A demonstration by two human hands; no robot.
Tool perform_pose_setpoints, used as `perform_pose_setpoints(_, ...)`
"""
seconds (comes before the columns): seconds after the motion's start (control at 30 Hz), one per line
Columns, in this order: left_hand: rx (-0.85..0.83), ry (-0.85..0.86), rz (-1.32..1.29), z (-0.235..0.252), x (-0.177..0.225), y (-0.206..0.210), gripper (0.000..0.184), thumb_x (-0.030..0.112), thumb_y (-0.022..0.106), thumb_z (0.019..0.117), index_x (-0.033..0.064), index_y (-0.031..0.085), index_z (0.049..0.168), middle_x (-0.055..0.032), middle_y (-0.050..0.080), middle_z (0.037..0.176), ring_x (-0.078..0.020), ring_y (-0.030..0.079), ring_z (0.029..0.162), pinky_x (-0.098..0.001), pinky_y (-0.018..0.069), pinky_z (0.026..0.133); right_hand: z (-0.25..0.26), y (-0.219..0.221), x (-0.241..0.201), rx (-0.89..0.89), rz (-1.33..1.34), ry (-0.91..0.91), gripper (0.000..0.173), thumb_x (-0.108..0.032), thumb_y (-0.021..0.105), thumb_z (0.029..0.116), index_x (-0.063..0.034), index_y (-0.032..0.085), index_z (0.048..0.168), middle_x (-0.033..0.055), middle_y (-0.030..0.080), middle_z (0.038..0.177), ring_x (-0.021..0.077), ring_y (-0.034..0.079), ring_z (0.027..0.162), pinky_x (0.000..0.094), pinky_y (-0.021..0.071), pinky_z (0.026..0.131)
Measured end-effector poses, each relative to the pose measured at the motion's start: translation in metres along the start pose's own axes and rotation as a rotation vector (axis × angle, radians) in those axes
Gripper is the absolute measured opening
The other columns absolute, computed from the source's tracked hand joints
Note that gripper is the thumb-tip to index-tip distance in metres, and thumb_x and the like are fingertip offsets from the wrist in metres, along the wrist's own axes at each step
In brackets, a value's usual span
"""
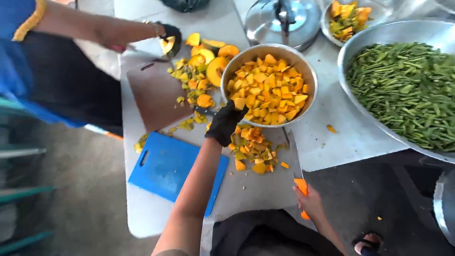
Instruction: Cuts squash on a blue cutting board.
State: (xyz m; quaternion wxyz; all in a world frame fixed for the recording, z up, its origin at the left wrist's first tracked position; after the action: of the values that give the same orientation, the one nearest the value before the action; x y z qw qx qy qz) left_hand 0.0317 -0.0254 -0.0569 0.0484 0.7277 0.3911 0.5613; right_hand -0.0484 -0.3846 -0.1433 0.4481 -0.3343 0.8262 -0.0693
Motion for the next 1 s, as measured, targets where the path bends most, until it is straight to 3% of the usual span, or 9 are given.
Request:
perform_pose_setpoints(0.1,0.199,0.036,-0.025,-0.068,-0.017,-0.057,0.029,0.02,0.033,0.1123,0.0052,0.054,0.127,-0.0058,0.066,0.11,-0.0145,0.067,0.099,-0.0316,0.0571,0.091,0.004,0.02,-0.035,-0.153,-0.153,-0.135,0.037,-0.02,0.059,0.1032,0.0108,0.061,0.123,0.0176,0.063,0.08,0.0222,0.06,0.062,0.0437,0.0544,0.062)
perform_pose_setpoints(0.23,0.667,0.041,0.016,-0.147,-0.071,-0.126,0.035,0.016,0.041,0.1103,0.0006,0.045,0.141,-0.0139,0.056,0.129,-0.0183,0.062,0.105,-0.0334,0.0548,0.09,0.005,0.063,-0.062,-0.377,-0.341,-0.294,0.04,-0.03,0.054,0.1056,0.0068,0.063,0.12,0.0124,0.062,0.077,0.0196,0.059,0.061,0.0413,0.0536,0.061)
perform_pose_setpoints(0.33,0.957,-0.013,0.119,-0.18,-0.116,-0.155,0.034,0.017,0.047,0.1089,-0.0027,0.05,0.137,-0.0169,0.059,0.123,-0.019,0.057,0.099,-0.0357,0.0493,0.086,-0.003,0.097,-0.072,-0.527,-0.498,-0.284,0.041,-0.031,0.052,0.1076,0.0068,0.061,0.122,0.0164,0.064,0.083,0.0242,0.061,0.067,0.0446,0.0527,0.068)
perform_pose_setpoints(0.4,1.024,-0.018,0.159,-0.187,-0.141,-0.164,0.03,0.012,0.049,0.1076,-0.0067,0.053,0.131,-0.0192,0.061,0.117,-0.0203,0.058,0.098,-0.0365,0.0507,0.087,-0.009,0.117,-0.074,-0.619,-0.582,-0.278,0.044,-0.034,0.051,0.1084,0.0056,0.06,0.125,0.0175,0.065,0.088,0.0261,0.063,0.072,0.0458,0.0531,0.071)
perform_pose_setpoints(0.57,0.963,0.012,0.234,-0.185,-0.164,-0.174,0.025,0.009,0.057,0.1024,-0.009,0.056,0.12,-0.0202,0.063,0.106,-0.0225,0.061,0.092,-0.0398,0.0531,0.086,-0.025,0.151,-0.073,-0.718,-0.708,-0.275,0.047,-0.038,0.046,0.1102,0.0043,0.058,0.127,0.0202,0.066,0.092,0.0311,0.066,0.081,0.0498,0.053,0.079)
perform_pose_setpoints(0.67,0.902,-0.028,0.27,-0.19,-0.158,-0.178,0.026,0.008,0.054,0.1029,-0.0093,0.055,0.123,-0.02,0.063,0.105,-0.0222,0.061,0.089,-0.0393,0.0531,0.082,-0.03,0.161,-0.072,-0.69,-0.678,-0.276,0.047,-0.038,0.04,0.1117,0.0038,0.058,0.124,0.0145,0.063,0.083,0.0259,0.063,0.071,0.0448,0.0534,0.072)
perform_pose_setpoints(0.8,0.88,0.022,0.489,-0.199,-0.145,-0.193,0.026,0.014,0.054,0.1024,-0.0073,0.061,0.115,-0.0179,0.065,0.097,-0.0228,0.061,0.084,-0.0415,0.0522,0.077,-0.028,0.164,-0.071,-0.628,-0.583,-0.216,0.047,-0.038,0.037,0.1125,0.0033,0.058,0.123,0.0095,0.059,0.078,0.0198,0.06,0.064,0.0385,0.0539,0.064)
perform_pose_setpoints(0.9,0.81,0.027,0.652,-0.194,-0.123,-0.196,0.029,0.016,0.06,0.1016,-0.0077,0.063,0.118,-0.024,0.067,0.109,-0.0313,0.066,0.098,-0.0466,0.0531,0.09,-0.023,0.162,-0.074,-0.574,-0.541,-0.166,0.046,-0.035,0.035,0.1133,0.0042,0.057,0.123,0.008,0.058,0.076,0.0168,0.059,0.06,0.0352,0.0546,0.06)
perform_pose_setpoints(1.0,0.537,0.031,0.82,-0.175,-0.11,-0.192,0.053,0.014,0.076,0.0911,-0.0021,0.055,0.137,-0.027,0.055,0.138,-0.0376,0.062,0.117,-0.0499,0.053,0.098,-0.02,0.16,-0.075,-0.545,-0.517,-0.136,0.046,-0.034,0.034,0.1136,0.0042,0.057,0.124,0.0075,0.057,0.074,0.016,0.058,0.059,0.0341,0.0541,0.059)
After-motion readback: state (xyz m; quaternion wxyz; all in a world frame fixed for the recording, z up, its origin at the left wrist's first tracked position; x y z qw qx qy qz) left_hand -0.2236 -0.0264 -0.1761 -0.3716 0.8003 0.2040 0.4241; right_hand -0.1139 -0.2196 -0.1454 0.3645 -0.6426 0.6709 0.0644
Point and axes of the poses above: each hand's wrist, its own z-axis towards the middle knuckle, its own y-axis out of the palm, x = y × z, the point moved 4 cm from there along z, towards the middle knuckle
